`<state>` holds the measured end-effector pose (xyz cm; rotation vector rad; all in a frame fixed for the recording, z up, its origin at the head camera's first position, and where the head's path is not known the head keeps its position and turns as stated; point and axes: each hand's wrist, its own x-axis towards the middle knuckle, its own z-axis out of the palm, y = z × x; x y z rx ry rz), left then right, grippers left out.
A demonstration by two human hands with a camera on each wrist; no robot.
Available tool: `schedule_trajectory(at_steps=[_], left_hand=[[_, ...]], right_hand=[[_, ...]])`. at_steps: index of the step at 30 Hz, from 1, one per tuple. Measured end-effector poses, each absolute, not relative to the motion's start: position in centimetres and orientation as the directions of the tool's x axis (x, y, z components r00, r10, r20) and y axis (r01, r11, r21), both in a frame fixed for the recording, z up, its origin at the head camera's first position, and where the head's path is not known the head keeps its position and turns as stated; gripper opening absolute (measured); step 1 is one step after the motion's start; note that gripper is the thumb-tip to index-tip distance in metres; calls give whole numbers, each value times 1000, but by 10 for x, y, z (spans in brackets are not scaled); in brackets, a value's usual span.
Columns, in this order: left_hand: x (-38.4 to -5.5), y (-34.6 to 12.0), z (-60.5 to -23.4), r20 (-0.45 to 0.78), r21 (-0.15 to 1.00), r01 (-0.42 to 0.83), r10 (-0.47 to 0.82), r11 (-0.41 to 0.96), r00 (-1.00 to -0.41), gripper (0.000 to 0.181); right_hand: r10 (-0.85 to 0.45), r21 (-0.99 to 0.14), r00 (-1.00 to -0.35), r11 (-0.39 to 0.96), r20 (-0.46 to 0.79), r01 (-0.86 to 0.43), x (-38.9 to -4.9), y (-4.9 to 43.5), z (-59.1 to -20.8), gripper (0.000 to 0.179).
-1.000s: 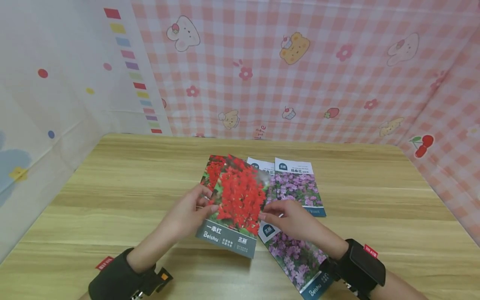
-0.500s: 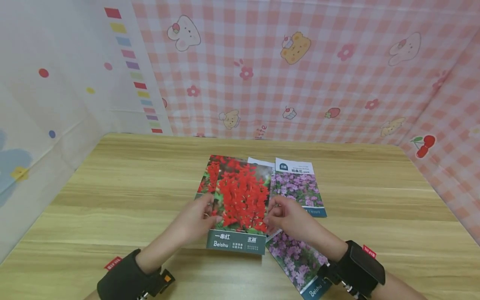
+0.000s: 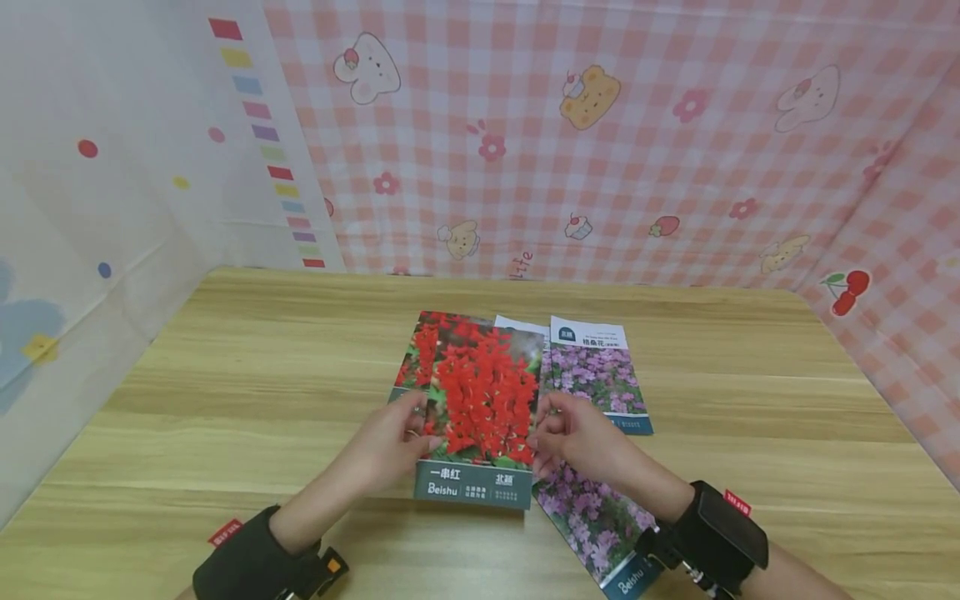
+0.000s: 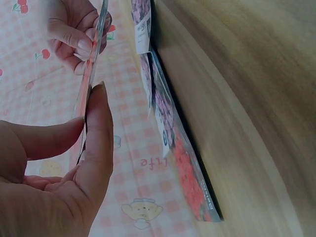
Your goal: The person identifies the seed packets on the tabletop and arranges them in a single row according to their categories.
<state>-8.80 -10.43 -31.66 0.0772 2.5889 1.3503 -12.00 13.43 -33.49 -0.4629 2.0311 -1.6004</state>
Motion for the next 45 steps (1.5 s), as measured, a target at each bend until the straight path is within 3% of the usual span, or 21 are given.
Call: schedule_trajectory(at_steps=[14,24,35,45], left_hand=[[-92,-129,-312,-67,780,30,131,624,-989,35],[-99,-181,-311,-76,713,12,95,701,-993,38],[-110,-240,-318,-99,615,-28,42,788,-994,40],[-127,-279,-329,-171,508,-97,-11,856,-985,37]], right_hand=[[-558,-958,-818,285,-137,-34,-136,129,-336,24],[-561,-830,-828,463,-3,-312,-144,112,-336,19],[-699,-620,-710,519,89,-588,-130,87,-336,23],[-826,-391,-545,458,146,-798,-113,68,-336,27]])
